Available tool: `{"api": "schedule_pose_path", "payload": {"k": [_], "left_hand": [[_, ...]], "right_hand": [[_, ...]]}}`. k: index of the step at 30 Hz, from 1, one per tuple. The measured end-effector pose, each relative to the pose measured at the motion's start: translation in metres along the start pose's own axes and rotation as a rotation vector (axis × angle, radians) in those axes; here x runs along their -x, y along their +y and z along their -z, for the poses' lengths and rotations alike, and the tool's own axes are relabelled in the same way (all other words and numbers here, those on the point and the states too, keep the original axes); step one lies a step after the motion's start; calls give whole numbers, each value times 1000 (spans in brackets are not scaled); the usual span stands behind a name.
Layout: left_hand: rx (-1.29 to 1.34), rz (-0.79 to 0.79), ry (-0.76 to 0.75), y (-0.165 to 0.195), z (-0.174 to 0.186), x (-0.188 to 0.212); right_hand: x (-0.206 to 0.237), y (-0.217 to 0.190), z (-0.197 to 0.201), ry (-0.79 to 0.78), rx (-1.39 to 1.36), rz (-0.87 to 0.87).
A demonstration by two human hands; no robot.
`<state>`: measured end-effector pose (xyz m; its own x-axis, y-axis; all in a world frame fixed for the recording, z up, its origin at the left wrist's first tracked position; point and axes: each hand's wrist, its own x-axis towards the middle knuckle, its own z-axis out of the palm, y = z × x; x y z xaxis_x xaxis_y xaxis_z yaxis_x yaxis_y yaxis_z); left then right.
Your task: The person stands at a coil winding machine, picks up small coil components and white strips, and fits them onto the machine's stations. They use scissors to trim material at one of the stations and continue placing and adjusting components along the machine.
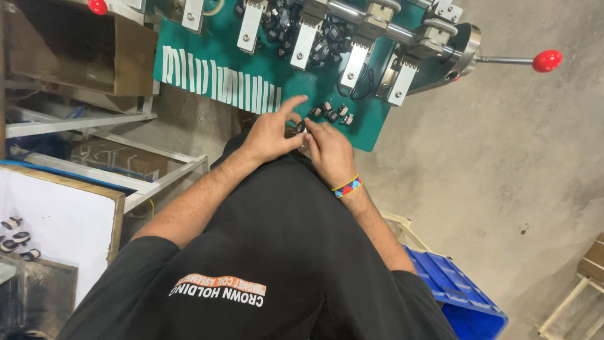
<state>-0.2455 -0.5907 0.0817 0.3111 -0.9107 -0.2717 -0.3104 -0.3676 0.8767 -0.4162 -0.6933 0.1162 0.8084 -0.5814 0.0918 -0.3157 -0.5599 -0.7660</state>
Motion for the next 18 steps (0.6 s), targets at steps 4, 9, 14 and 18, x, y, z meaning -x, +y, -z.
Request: {"api": "schedule_pose_path", "payload": {"k": [4,9,14,18], "left_hand": [[411,209,-161,-43,-27,-14],[-360,93,-64,-97,-28,-47],[-534,152,69,-115,17,-101],[-658,84,132,-111,45,-135]], "right_hand": [[14,36,-25,-79,94,-7],[7,123,-74,-146,355,-353],[2,149,-95,114,299,-585],[14,127,-106,74,217,-604]]}}
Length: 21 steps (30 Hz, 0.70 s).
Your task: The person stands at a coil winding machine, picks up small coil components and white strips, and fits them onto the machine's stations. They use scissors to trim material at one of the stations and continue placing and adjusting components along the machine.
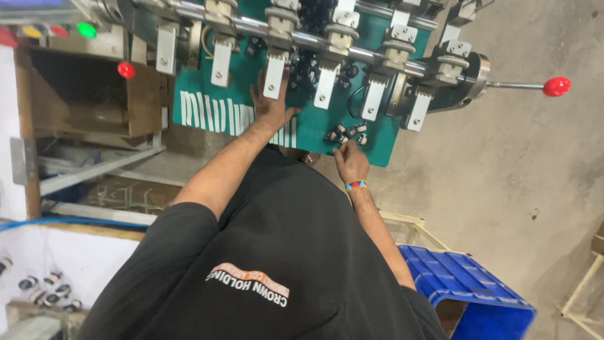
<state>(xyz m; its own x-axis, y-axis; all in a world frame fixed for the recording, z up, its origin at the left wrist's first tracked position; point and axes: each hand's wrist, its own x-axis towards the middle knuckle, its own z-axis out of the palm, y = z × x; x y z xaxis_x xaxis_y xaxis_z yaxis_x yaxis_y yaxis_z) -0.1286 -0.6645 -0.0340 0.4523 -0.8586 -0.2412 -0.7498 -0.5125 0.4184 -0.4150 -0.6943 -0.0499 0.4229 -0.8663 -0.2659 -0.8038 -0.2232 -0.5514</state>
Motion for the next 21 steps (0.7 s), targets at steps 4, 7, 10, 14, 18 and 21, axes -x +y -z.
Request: {"api": "schedule_pose_path", "payload": {"k": [4,7,10,14,18,21], "left_hand": [[-29,-205,-3,-15,9,-34],[594,-374,165,-31,5,-52],[360,-558,341,-45,7,-65],[27,-471,252,-49,10,-63],[86,-514,142,-50,20,-60],[-54,-494,52,-53,21,-76]], "right_hand": [[30,1,-7,-118,-49,8],[56,13,-15,-172,-17,-72],[87,18,-29,-101,-71,-349],[110,9,-36,-40,-159,-580],[113,-8,-40,-41,-127,-648],[114,-22,-41,-29,-149,-687]]}}
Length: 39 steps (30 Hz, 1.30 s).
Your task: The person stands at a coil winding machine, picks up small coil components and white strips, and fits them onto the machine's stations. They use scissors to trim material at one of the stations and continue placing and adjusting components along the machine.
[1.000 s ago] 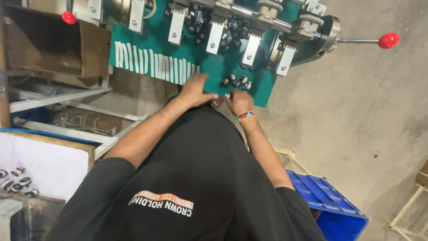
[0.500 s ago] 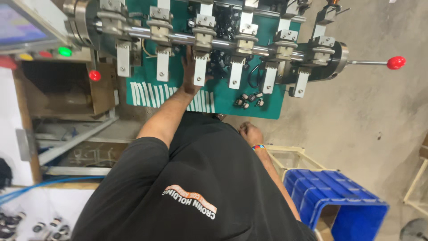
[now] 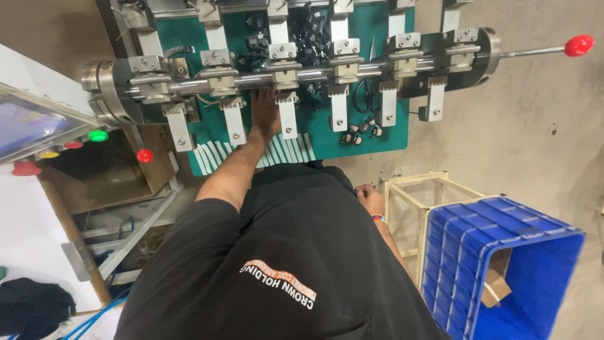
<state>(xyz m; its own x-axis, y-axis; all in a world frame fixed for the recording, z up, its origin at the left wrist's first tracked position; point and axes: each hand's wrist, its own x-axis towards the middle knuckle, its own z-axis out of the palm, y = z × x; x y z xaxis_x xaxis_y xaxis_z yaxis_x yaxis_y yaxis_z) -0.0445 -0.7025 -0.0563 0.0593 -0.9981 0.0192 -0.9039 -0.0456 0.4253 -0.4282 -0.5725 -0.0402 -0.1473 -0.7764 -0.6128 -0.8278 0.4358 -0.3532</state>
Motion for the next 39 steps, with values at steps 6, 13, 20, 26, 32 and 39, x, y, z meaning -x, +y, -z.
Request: {"api": "schedule_pose_path", "payload": {"k": [6,13,20,26,32,39], "left_hand": [[174,86,-274,-22,4,-14],[51,-30,52,-16,15,1],[765,298,365,0,15,24],[1910,883,-288,9,-1,39],[1818,786,-672,47,0,64],[2145,666,-855,38,7,57]], "right_hand": [[1,-18,-3,15,46,99],[-6,-24,-14,65,79,130],[-11,-30,-15,28,100,172],[-20,-84,-15,-12,-140,399],[-45,-156,-15,-251,-497,490],[-63,-155,-10,-287,-655,426]]}}
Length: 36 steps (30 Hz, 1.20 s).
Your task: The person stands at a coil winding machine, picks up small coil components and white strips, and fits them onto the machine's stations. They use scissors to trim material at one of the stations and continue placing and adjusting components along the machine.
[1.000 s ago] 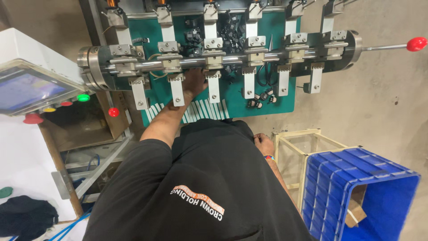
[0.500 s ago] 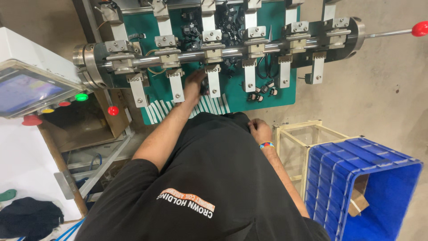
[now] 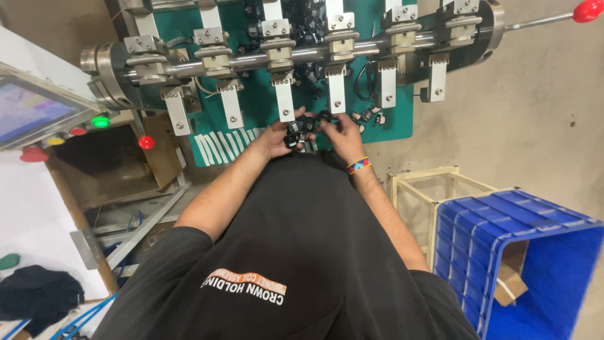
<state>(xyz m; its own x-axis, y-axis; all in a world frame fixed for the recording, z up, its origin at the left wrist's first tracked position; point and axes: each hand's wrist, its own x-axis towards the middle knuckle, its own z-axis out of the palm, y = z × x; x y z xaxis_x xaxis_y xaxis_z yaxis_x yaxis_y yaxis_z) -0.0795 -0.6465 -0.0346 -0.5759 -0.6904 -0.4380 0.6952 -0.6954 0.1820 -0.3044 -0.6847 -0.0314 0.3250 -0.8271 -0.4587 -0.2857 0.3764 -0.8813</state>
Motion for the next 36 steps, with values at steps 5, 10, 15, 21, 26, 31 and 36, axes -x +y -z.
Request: {"api": "schedule_pose_path", "payload": {"k": [5,10,15,21,26,31,36], "left_hand": [[-73,-21,77,-18,-11,-8],[-361,-49,171,-34,-46,-32],[-398,39,72,-49,-88,-66],[-344,66,129,-72,-117,-96],[-311,-236,235,-108,-133,-108],[-285,-338,464,-124,-147,-94],[-256,-361,520,-132,-152,-86]], "right_hand": [[11,2,37,9,-183,24],[31,-12,68,20,-104,151],[44,-29,98,58,5,331],[49,-25,162,-124,38,349],[25,-3,196,28,-347,182],[4,1,209,7,-423,144],[6,-3,215,34,-402,103]]}}
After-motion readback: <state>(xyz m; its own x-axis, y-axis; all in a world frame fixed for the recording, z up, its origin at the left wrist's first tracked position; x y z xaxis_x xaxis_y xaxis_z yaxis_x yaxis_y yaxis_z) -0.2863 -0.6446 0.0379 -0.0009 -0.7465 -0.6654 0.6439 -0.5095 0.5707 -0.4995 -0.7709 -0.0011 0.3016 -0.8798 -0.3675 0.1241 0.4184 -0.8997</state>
